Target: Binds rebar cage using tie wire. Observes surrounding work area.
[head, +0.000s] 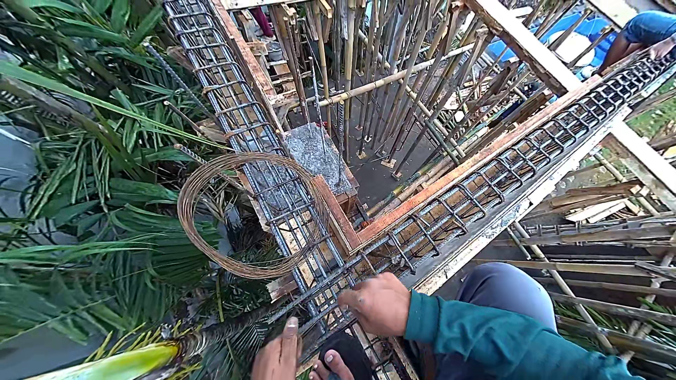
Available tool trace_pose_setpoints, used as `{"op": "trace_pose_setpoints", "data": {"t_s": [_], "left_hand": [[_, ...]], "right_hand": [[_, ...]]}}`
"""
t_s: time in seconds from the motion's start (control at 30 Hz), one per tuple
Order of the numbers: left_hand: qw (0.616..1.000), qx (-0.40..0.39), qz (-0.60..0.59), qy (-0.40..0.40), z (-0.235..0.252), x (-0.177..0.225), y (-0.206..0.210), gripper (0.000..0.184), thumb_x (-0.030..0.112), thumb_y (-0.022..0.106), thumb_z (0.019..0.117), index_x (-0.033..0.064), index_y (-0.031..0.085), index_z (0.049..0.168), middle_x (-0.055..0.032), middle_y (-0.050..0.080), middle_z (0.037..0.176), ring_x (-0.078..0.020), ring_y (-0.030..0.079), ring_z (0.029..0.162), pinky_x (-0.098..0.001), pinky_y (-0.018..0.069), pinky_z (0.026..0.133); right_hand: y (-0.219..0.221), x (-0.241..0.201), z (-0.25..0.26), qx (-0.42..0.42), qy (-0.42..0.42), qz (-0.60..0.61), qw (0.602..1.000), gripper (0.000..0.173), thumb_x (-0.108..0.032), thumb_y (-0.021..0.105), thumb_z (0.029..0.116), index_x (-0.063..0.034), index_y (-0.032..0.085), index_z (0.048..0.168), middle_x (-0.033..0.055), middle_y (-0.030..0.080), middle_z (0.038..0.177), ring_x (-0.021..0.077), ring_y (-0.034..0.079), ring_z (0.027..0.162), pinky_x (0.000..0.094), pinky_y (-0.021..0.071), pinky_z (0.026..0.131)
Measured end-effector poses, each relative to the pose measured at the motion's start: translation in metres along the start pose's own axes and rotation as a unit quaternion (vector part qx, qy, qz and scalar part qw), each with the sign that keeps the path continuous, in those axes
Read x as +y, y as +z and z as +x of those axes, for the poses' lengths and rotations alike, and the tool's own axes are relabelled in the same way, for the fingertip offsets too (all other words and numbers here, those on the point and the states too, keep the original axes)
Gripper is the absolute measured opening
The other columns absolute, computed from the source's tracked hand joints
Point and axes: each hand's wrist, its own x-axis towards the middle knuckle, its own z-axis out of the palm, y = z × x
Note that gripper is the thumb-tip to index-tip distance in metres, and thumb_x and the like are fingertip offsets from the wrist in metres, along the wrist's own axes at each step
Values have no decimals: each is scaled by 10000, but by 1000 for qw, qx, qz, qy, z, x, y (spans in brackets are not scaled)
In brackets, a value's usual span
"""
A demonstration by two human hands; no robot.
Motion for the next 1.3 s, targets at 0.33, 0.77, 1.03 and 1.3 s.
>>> {"op": "trace_pose_setpoints", "data": {"t_s": [0.33,0.77,1.03,1.3], "left_hand": [[970,230,-42,73,-14,-3,6,573,366,466,1046,-6,620,639,-91,554,554,-209,574,528,-432,479,544],[984,10,-176,0,12,-13,28,502,358,401,1111,-19,711,996,-148,651,781,-285,637,738,-535,526,737],[984,89,-153,19,31,-32,40,289,249,538,1074,30,694,1182,-172,692,1160,-316,676,1072,-556,533,962],[993,-16,114,-40,96,-76,43,569,459,427,1094,-26,637,1304,-276,628,1330,-446,554,1316,-622,378,1134]], "right_hand": [[11,-3,-5,-69,33,55,996,322,-257,465,1071,-133,711,1238,155,746,1045,368,709,1010,630,527,858],[25,20,0,-7,58,-3,998,286,-169,490,1052,-91,703,1227,171,741,1038,384,723,950,642,560,811],[-25,68,8,71,258,-92,959,263,-208,519,1059,-79,734,1140,239,728,961,490,696,912,743,502,758],[-21,84,18,44,304,-96,947,279,-234,516,1063,-63,732,1106,243,726,998,485,695,957,732,504,786]]}}
